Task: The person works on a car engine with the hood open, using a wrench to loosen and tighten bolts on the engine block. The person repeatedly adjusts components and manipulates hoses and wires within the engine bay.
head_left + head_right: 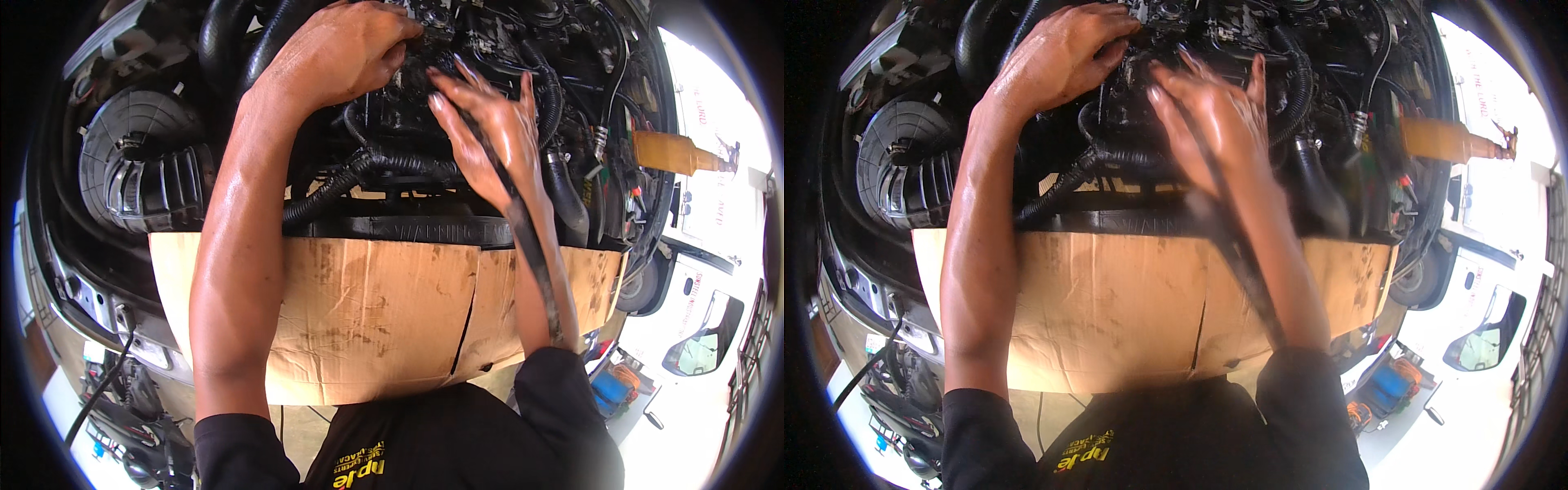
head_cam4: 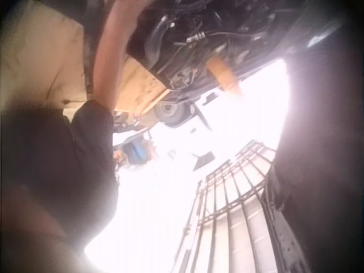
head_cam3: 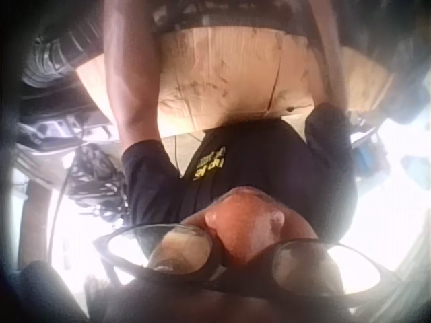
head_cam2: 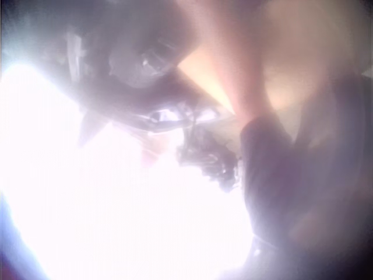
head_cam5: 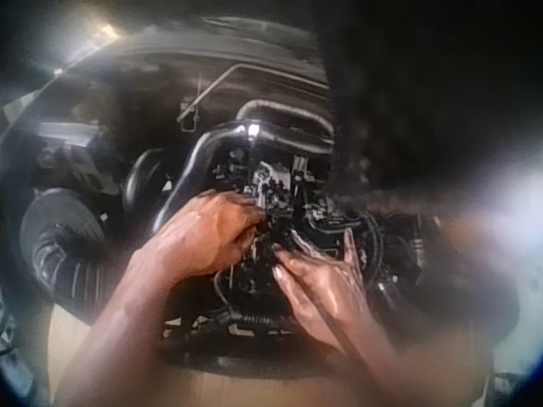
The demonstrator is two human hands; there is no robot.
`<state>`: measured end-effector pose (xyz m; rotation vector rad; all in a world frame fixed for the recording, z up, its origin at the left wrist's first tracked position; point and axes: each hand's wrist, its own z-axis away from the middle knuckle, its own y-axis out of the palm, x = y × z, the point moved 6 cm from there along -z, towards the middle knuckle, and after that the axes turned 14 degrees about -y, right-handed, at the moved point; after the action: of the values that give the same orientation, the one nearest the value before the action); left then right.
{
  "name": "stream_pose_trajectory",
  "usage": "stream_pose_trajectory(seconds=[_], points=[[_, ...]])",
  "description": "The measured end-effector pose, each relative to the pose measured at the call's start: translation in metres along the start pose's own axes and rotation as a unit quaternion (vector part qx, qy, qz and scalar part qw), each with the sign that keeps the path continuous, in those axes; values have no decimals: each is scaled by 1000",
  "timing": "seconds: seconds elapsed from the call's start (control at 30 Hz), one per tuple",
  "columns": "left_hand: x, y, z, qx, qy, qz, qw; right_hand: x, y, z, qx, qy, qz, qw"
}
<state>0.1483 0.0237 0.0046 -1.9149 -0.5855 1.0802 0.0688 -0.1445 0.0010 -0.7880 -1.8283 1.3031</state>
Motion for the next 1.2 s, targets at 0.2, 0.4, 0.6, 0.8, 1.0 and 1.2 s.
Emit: stream_pose_trajectory(seconds=[0.2,0.4,0.6,0.8,1.0,1.2], points=[[0,2,0,44,-22,-14,999,5,-3,23,14,1,-19,1000],[-2,6,0,21,13,-19,1000,-7,3,5,1,8,-1,1000],[-2,1,0,2,9,7,1000,1,-1,20,-4,2,-10,1000],[1,8,0,43,-7,-18,999,0,2,18,-3,7,-15,1000],[-3,5,-3,12,1,-6,1000,-7,3,10,-51,-39,4,998],[2,6,0,27,-13,-19,999,8,-3,26,17,19,1,1000]])
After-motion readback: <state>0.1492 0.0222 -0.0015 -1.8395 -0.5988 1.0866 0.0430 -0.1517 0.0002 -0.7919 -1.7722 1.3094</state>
